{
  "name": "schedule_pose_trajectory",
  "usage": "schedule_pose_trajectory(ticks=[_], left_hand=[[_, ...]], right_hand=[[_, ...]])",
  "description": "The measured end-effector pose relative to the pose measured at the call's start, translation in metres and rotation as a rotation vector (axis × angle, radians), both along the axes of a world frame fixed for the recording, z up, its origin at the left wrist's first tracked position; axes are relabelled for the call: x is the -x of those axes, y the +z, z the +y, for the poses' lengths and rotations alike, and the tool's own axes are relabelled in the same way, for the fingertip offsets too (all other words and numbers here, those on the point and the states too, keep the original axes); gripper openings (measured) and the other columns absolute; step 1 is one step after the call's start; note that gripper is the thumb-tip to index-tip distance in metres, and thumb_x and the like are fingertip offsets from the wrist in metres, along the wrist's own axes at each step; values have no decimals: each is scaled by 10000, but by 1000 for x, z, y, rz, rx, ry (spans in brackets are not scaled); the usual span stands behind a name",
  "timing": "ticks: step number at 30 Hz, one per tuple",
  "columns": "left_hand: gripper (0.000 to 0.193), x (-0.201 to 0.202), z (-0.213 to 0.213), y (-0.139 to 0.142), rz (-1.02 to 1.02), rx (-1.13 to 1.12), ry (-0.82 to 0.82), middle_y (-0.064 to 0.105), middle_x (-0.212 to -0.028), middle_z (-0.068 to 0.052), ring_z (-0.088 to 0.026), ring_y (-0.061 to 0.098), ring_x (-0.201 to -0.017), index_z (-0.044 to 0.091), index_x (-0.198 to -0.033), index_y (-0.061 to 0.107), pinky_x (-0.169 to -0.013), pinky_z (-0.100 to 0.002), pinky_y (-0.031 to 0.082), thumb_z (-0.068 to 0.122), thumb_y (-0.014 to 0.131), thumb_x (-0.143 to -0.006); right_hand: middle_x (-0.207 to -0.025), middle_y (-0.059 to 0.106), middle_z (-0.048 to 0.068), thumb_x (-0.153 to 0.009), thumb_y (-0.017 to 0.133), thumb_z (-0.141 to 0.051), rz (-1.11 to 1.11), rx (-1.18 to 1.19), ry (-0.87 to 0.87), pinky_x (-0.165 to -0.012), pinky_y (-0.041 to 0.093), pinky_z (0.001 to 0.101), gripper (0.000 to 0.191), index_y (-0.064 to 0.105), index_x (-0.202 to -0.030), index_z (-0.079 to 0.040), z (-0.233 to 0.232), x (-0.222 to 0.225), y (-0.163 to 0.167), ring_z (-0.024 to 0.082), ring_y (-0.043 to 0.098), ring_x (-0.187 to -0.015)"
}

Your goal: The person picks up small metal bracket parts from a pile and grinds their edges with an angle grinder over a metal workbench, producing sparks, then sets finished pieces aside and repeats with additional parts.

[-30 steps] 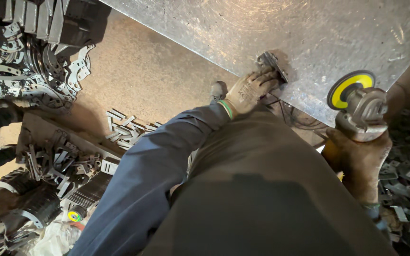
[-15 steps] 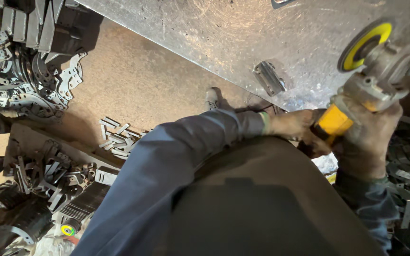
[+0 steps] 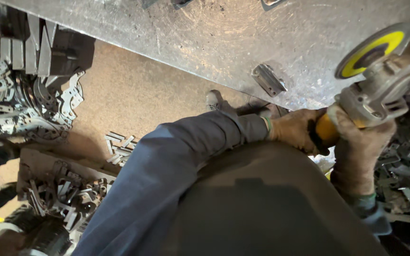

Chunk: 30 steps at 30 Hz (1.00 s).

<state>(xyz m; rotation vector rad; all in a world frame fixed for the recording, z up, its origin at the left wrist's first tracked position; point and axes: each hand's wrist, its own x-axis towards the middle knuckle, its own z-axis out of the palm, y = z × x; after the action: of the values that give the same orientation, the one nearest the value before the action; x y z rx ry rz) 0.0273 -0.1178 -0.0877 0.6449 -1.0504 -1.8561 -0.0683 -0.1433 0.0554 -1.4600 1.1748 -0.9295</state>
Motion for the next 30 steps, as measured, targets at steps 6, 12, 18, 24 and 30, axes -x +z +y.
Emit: schedule_pose_trajectory(ticks=[6, 12, 18, 24, 30], left_hand=[[699, -11, -1, 24, -526, 127, -104, 782, -950, -95, -195, 758, -876, 66, -1142, 671, -768, -343, 602, 372, 981, -595], [752, -19, 2, 27, -456, 138, -291, 790, -1000, -147, -267, 779, -933, 69, -1227, 638, -804, -381, 615, 466, 888, -639], [1004, -48, -20, -18, -791, 810, -38, 634, -1340, -185, -323, 620, -1230, 50, -1473, 416, -1020, -413, 483, 644, 813, -767], [662, -147, -44, -81, -1480, 869, 500, 674, -1216, -84, -310, 611, -1091, 194, -1319, 566, -904, -485, 465, 477, 691, -734], [355, -138, -32, -106, -1372, 498, 401, 644, -1128, -67, -306, 580, -1126, 164, -1123, 680, -997, -501, 457, 411, 750, -877]], right_hand=[[-996, 700, 62, -794, 785, -125, -52, -37, -129, -880, 586, 276, 377, 689, -1117, 43, 4, -14, 23, 159, 690, -910], [-997, 667, 36, -788, 720, -35, -13, -15, -188, -852, 563, 274, 330, 681, -1106, 45, 21, -14, 28, 144, 662, -891], [-1049, 658, 80, -890, 714, 58, -1, -21, -217, -829, 522, 275, 226, 656, -1107, 83, 37, 10, 19, 160, 628, -882], [-1057, 673, 29, -788, 756, 32, 5, -69, -334, -856, 571, 267, 342, 667, -1116, -2, 35, 5, 27, 121, 668, -913], [-1084, 692, 21, -756, 789, 12, 116, -156, -321, -935, 563, 275, 406, 695, -1149, -26, 30, -24, 20, 108, 677, -962]])
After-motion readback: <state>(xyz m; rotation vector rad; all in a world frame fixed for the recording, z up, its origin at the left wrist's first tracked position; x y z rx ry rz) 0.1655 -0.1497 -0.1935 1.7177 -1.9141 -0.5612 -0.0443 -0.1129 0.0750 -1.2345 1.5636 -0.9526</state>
